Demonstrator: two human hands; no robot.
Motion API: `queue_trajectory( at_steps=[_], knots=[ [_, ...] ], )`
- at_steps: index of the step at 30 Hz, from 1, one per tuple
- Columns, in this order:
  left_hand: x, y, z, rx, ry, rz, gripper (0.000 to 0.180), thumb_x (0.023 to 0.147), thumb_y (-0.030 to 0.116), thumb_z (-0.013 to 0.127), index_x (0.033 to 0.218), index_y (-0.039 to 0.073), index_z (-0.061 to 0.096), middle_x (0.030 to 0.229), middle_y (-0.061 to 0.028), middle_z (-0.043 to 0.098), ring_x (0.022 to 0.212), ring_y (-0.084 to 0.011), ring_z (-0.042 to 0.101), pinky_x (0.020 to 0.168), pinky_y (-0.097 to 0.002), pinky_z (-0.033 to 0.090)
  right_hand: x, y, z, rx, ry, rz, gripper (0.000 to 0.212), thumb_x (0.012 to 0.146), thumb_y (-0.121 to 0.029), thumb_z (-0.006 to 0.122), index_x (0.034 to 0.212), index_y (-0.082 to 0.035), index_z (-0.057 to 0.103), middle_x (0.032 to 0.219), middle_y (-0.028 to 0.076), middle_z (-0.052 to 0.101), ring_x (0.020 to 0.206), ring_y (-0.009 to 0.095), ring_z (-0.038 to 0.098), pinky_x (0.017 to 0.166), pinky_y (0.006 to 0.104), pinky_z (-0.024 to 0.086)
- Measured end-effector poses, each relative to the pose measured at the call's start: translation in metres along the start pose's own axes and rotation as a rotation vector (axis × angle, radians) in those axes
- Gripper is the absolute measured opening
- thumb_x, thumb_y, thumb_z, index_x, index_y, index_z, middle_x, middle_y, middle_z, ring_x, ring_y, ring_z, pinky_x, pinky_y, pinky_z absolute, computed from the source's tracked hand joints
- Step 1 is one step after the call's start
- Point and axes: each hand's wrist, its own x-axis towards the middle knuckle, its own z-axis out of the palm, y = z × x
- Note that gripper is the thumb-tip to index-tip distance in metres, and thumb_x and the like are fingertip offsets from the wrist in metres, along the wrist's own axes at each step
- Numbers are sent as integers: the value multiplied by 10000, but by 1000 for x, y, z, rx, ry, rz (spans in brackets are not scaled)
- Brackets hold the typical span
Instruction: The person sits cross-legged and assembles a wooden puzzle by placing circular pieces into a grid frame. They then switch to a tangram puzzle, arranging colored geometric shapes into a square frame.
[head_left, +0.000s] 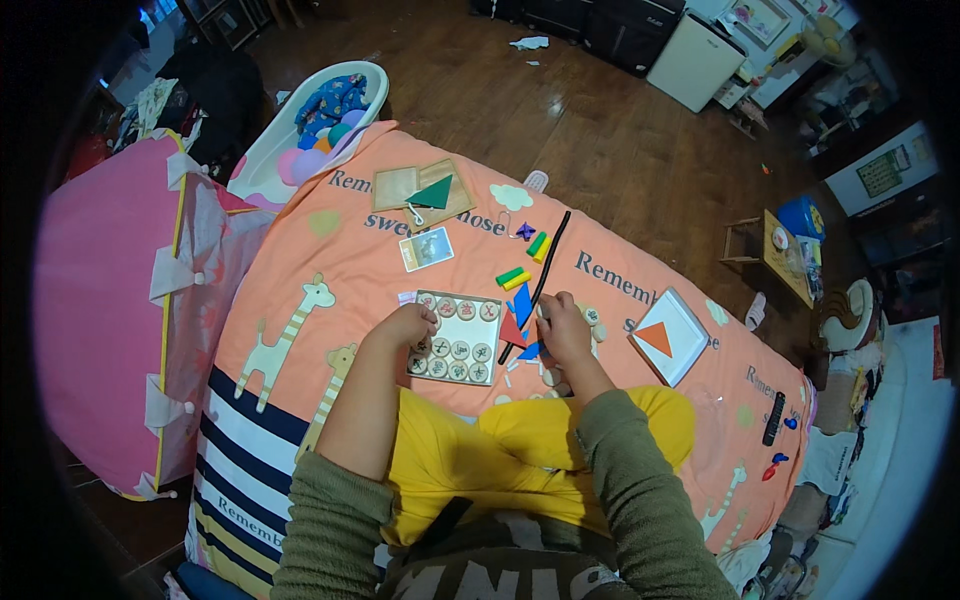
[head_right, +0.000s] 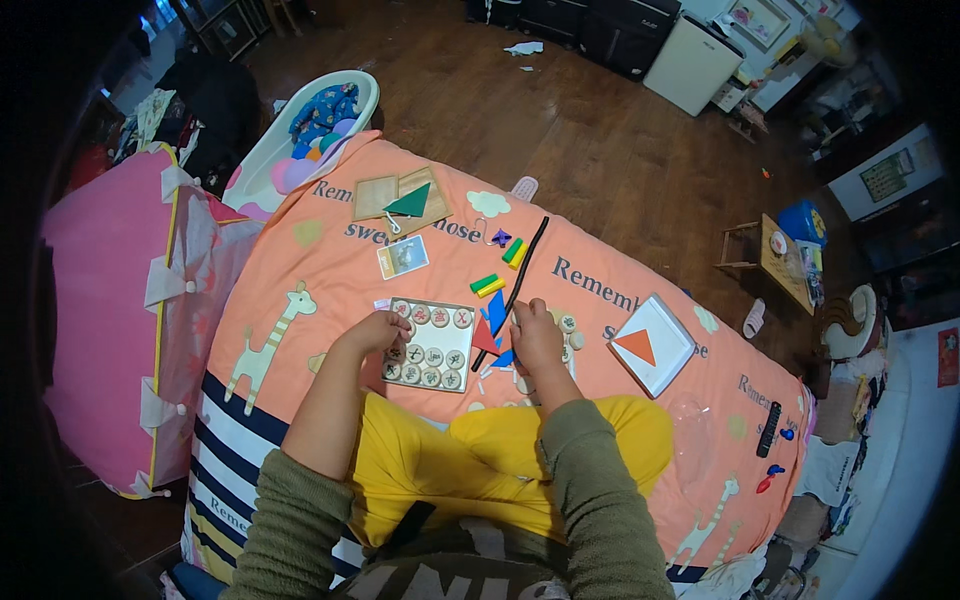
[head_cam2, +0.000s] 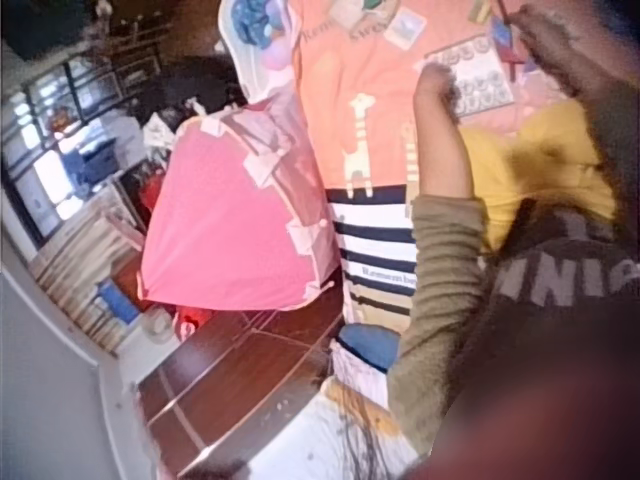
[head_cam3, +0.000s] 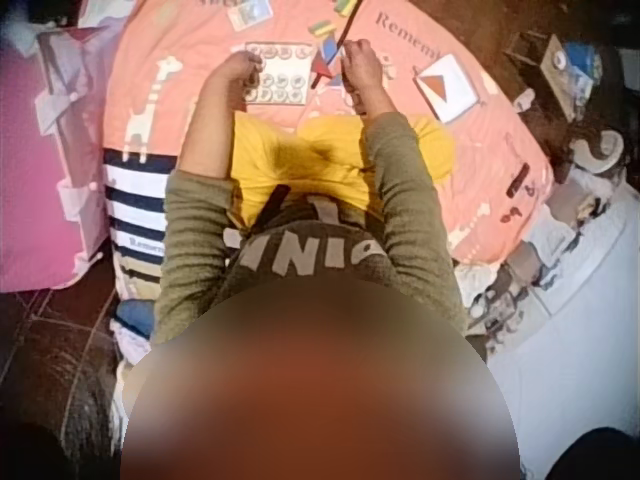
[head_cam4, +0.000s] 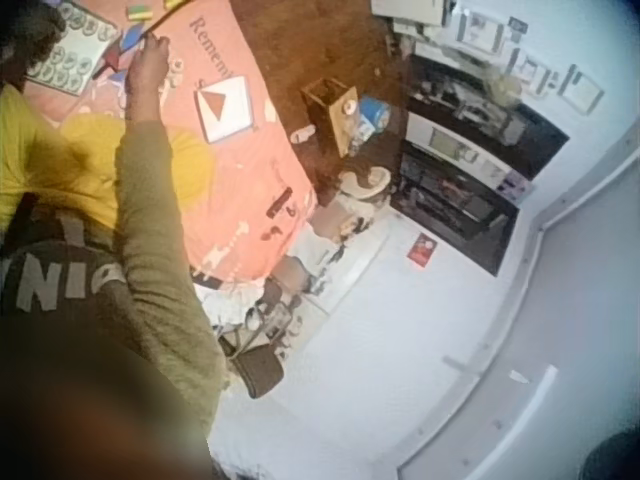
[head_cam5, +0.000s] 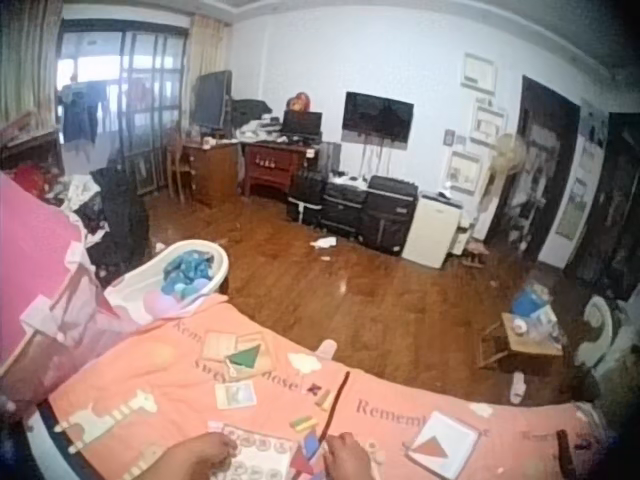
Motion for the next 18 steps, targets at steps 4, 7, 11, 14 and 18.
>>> queue_trajectory(
  at_steps=[4, 7, 11, 14, 18],
  knots=[
    [0, -5, -5, -60, 34, -38, 203, 893, -35, 455, 985, 5, 631, 810, -61, 662, 671, -138, 620, 596, -269, 490, 5, -1, 14, -117, -9, 60, 352, 816, -225, 705, 1125, -105, 588, 1228, 151, 477, 1011, 349, 596, 756, 461, 540],
    [3, -7, -5, -116, 37, -16, 207, 900, -33, 435, 985, 3, 621, 806, -60, 659, 669, -134, 612, 592, -261, 488, 7, -5, 9, -227, 7, 152, 400, 821, -305, 700, 1131, -96, 558, 1205, 170, 457, 963, 332, 618, 716, 429, 559],
    [8, -10, -4, -54, 70, 104, 188, 918, -11, 440, 991, 7, 613, 829, -64, 658, 703, -136, 615, 614, -263, 498, 19, -1, 7, -213, -176, 264, 502, 780, -365, 719, 1153, -88, 528, 1189, 187, 439, 894, 340, 649, 718, 422, 566],
    [6, -9, 2, 37, 114, 156, 185, 902, 47, 486, 998, -3, 636, 872, -85, 682, 776, -163, 629, 703, -302, 507, 27, 1, 5, -161, -277, 226, 503, 749, -320, 725, 1140, -71, 529, 1183, 195, 430, 864, 367, 655, 723, 442, 559],
    [-6, 11, 17, 108, 129, 221, 210, 921, 108, 523, 1071, 23, 642, 937, -94, 696, 874, -197, 656, 799, -318, 509, 29, 21, 1, 17, -254, 189, 403, 784, -300, 707, 1041, -58, 512, 1095, 176, 416, 792, 381, 624, 700, 440, 534]
  ],
)
